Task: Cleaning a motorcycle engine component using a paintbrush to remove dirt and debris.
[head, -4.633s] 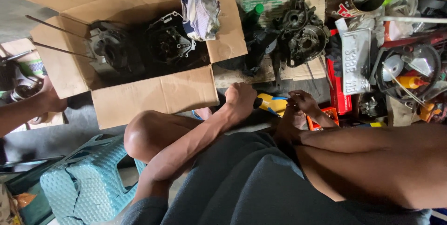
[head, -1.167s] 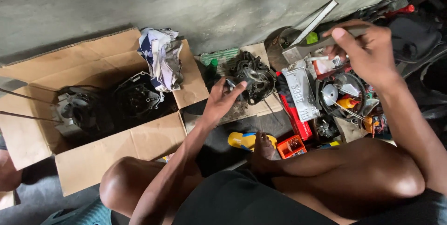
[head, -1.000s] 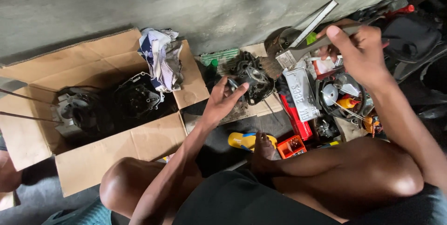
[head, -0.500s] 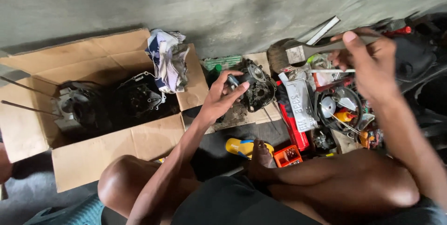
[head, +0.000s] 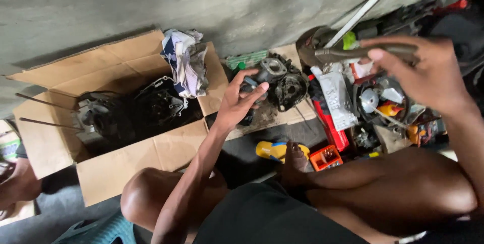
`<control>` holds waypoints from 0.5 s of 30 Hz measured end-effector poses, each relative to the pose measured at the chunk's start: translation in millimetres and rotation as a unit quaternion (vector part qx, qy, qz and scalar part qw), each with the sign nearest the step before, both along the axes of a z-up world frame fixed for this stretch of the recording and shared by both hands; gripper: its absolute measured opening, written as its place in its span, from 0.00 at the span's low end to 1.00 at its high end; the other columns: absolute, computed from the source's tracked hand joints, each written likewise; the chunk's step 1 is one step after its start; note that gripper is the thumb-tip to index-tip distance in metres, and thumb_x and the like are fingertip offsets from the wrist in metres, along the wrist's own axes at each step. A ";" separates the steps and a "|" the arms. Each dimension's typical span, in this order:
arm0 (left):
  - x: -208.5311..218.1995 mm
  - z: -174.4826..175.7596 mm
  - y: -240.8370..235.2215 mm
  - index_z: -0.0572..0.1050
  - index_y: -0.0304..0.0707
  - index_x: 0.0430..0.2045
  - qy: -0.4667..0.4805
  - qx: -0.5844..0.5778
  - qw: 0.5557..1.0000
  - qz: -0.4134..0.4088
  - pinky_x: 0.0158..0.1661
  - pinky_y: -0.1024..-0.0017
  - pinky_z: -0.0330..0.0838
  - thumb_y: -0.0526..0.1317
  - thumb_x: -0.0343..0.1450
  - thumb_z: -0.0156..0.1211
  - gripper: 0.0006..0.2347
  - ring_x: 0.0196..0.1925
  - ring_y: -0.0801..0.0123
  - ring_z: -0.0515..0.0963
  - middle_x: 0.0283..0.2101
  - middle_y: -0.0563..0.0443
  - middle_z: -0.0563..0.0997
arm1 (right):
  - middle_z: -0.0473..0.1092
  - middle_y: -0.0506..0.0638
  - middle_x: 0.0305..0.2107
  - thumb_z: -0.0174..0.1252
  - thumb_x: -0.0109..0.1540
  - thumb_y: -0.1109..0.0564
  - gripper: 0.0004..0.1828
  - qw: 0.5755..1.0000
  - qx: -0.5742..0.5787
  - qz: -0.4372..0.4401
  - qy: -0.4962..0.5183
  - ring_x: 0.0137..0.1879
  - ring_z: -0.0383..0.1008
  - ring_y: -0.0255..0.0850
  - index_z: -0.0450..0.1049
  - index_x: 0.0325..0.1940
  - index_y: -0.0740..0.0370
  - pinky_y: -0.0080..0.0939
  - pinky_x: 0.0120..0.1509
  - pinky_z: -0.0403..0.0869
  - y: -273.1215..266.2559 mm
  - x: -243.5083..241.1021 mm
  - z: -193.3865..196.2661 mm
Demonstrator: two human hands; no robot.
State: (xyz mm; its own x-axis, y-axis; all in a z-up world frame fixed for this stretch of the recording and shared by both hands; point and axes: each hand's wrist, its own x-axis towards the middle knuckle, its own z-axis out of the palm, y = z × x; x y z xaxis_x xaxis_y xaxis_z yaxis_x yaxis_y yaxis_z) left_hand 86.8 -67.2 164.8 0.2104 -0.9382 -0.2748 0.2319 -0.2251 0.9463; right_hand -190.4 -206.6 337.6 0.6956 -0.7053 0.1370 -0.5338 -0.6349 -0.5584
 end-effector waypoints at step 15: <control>-6.0 -4.2 -3.4 0.68 0.37 0.59 -0.029 0.008 0.999 0.017 0.25 0.78 0.75 0.47 0.69 0.64 0.25 0.37 0.66 0.88 0.41 0.47 0.83 | 0.75 0.55 0.30 0.63 0.71 0.72 0.13 0.999 -0.032 0.010 0.006 0.20 0.53 0.33 0.79 0.60 0.75 0.32 0.24 0.52 -5.3 1.4 -8.0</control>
